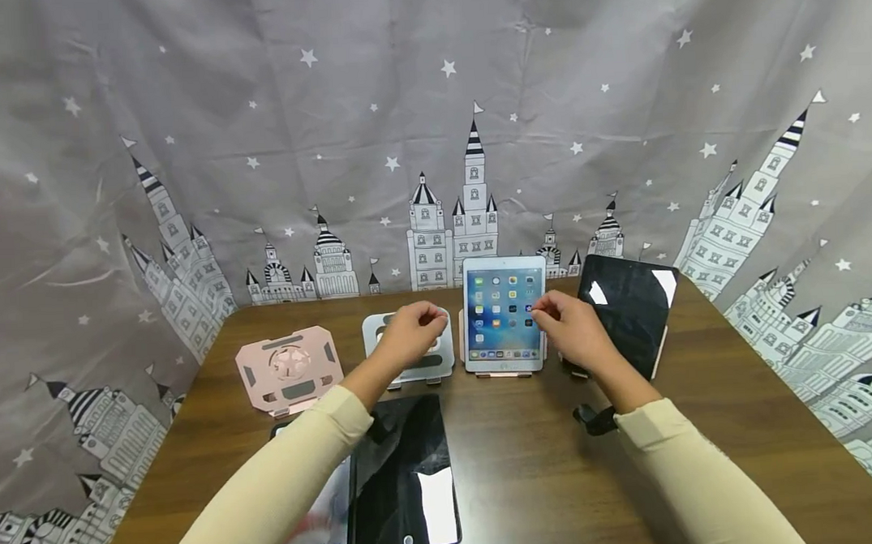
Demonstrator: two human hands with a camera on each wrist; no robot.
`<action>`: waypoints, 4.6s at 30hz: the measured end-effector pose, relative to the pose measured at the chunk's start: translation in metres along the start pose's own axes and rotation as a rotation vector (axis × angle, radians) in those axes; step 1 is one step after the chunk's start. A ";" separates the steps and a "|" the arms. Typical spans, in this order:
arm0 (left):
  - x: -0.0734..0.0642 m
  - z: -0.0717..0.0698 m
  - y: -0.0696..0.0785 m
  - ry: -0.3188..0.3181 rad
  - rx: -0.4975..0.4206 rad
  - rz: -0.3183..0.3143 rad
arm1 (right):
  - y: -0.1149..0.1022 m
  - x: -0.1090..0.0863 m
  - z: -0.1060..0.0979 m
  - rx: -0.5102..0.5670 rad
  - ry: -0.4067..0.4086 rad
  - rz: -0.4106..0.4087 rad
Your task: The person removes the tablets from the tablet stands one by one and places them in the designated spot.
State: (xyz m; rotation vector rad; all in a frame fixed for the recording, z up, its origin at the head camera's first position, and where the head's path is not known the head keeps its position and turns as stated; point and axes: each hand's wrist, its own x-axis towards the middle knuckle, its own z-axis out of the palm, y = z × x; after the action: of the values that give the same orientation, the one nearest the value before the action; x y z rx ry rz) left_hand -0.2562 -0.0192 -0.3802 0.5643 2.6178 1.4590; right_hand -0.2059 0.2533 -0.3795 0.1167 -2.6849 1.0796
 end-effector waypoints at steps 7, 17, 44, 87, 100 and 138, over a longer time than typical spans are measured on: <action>0.032 0.015 0.021 0.102 0.011 0.061 | 0.010 0.022 -0.028 -0.043 0.046 0.010; 0.052 0.030 0.023 0.177 -0.033 0.002 | 0.026 0.034 -0.029 0.000 0.034 0.043; 0.057 0.049 0.022 0.265 -0.086 -0.043 | 0.034 0.046 -0.007 0.088 0.076 0.047; 0.018 0.033 0.023 0.310 -0.252 -0.024 | 0.006 0.015 -0.007 0.203 0.108 0.054; -0.002 0.030 0.021 0.264 -0.408 -0.166 | 0.001 0.000 0.000 0.243 0.081 0.106; -0.061 0.045 -0.020 0.081 -0.278 -0.329 | 0.012 -0.049 0.041 0.284 -0.140 0.256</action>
State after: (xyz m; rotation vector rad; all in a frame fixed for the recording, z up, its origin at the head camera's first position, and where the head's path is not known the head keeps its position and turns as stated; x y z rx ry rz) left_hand -0.1940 -0.0146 -0.4268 0.0431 2.3546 1.7148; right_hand -0.1682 0.2331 -0.4284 -0.1093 -2.7040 1.5823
